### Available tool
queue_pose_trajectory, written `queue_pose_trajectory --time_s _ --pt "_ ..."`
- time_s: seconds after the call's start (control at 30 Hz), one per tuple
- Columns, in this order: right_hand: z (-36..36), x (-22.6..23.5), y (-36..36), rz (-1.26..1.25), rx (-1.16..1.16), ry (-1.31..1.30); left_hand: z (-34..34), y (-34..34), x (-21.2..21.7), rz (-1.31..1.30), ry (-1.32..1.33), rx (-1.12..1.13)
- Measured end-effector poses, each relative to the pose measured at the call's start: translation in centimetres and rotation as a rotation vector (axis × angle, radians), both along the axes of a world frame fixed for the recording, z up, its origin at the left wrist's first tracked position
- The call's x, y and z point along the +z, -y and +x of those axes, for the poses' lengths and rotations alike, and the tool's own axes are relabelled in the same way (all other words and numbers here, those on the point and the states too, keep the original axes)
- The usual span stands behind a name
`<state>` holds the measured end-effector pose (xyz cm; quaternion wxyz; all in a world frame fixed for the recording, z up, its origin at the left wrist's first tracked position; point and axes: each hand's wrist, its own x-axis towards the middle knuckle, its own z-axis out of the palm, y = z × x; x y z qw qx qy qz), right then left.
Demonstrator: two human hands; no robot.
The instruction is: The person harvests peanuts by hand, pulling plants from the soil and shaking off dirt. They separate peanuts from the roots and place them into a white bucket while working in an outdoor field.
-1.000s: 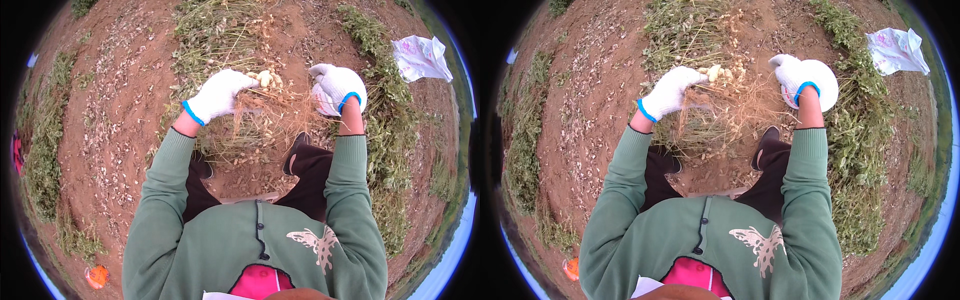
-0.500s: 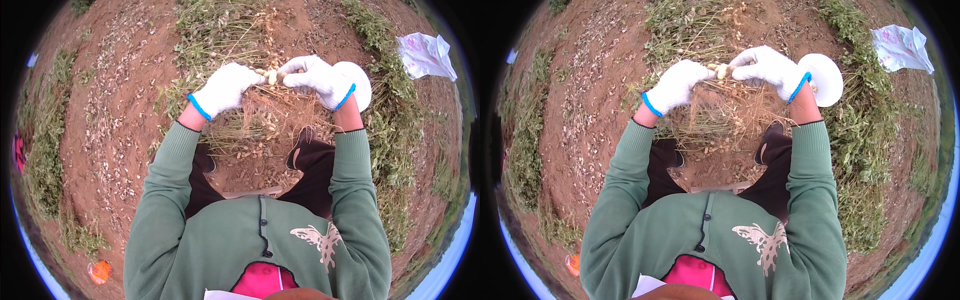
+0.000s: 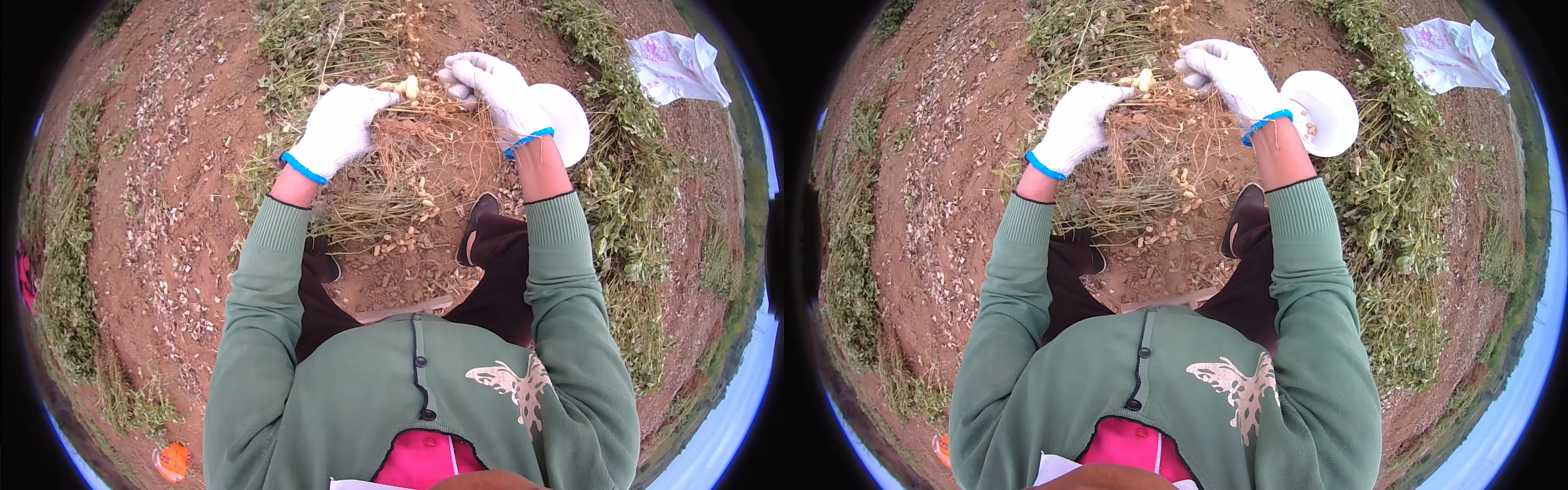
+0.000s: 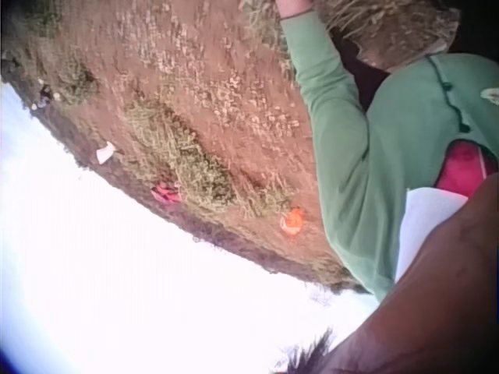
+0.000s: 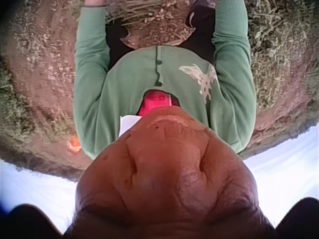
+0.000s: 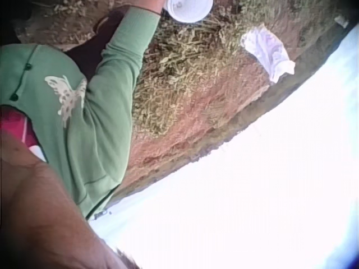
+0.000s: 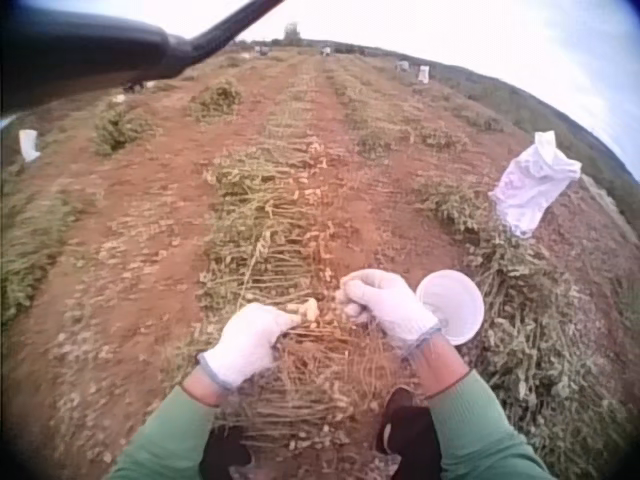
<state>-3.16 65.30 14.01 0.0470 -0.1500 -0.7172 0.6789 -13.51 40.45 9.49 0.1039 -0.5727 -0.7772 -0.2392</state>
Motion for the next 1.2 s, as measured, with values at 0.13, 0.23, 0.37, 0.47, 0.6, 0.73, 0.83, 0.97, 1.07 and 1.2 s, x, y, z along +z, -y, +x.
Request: queue_pose_trajectory --time_s 0.13,0.23,0.37,0.47,0.6,0.73,0.83,0.97,1.07,1.2 --pt "-0.4 -1.2 -0.3 0.008 -0.064 0.035 0.3 -0.9 0.3 -0.003 0.030 0.010" --pt "-0.4 -1.0 -1.3 0.273 -0.391 0.034 0.2 -0.8 -0.1 -0.063 0.017 0.029" --pt "3.4 -1.6 -13.3 0.205 -0.782 -0.130 -0.3 -0.2 -0.4 -0.288 -0.001 0.039" --pt "6.8 -3.0 -18.6 0.583 -0.910 -0.040 0.1 0.3 -0.3 -0.285 0.007 0.038" --pt "9.2 -8.3 -21.1 0.825 -0.723 0.304 0.6 0.0 0.2 -0.136 -0.092 -0.052" --pt "8.9 -7.5 -20.1 0.706 -0.504 0.216 0.9 -0.6 0.1 -0.144 -0.111 -0.053" --pt "4.4 -2.2 -13.6 0.521 -0.347 0.164 1.1 -0.4 0.4 -0.182 -0.143 0.000" --pt "1.3 1.6 -1.2 0.577 0.047 0.099 1.2 -1.1 -0.3 -0.152 -0.235 0.036" --pt "0.1 1.2 3.6 0.912 0.332 0.160 1.2 -1.1 -0.4 -0.124 -0.243 0.034" --pt "-0.6 -0.2 4.7 0.882 0.228 0.129 1.5 -1.0 -0.3 -0.075 -0.296 0.056"
